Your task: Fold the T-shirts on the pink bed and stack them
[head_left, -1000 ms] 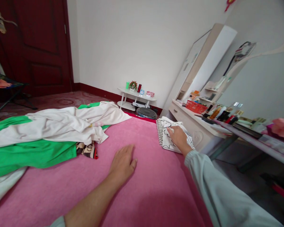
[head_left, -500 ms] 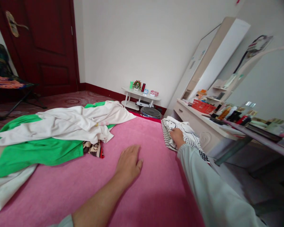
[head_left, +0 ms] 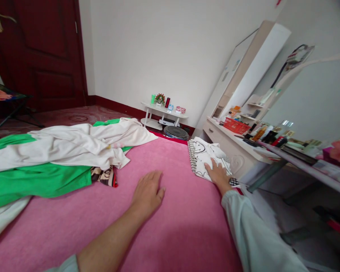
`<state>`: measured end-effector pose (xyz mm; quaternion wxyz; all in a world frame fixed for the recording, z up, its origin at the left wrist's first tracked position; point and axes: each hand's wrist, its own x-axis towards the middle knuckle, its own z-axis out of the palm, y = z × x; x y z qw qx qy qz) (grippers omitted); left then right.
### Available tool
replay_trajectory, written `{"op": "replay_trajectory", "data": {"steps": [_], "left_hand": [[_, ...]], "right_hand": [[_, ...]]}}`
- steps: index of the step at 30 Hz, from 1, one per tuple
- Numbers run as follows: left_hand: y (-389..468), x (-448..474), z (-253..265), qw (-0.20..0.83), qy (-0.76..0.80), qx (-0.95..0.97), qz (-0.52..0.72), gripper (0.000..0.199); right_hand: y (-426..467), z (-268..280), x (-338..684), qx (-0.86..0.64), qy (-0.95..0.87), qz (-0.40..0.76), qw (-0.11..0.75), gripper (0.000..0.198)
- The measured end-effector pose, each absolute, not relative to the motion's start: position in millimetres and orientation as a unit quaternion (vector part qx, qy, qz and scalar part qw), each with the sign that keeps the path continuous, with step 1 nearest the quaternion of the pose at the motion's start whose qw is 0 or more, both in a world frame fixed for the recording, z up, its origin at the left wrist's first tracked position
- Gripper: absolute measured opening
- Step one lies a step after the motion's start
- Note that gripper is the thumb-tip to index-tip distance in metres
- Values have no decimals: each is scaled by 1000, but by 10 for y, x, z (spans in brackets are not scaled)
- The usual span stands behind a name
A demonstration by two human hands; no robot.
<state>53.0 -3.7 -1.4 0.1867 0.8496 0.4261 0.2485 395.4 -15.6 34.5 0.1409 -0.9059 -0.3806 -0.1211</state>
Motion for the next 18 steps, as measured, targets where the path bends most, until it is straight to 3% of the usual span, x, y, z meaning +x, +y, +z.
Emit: {"op": "replay_trajectory", "data": {"steps": [3, 6, 12, 18], "left_hand": [[-30, 533, -24, 181, 424, 851, 251, 54], [-28, 534, -22, 176, 422, 853, 251, 54], [-23, 512, -18, 167, 413, 859, 250, 55], [-116, 509, -7, 112, 415, 876, 218, 50]], "right_hand": [[-243, 176, 4022, -932, -349, -35, 90, 74], [-271, 125, 3934, -933, -347, -41, 81, 74], [-525, 38, 3407, -937, -329, -96, 72, 60], [-838, 29, 2841, -932, -354, -36, 70, 55]]}}
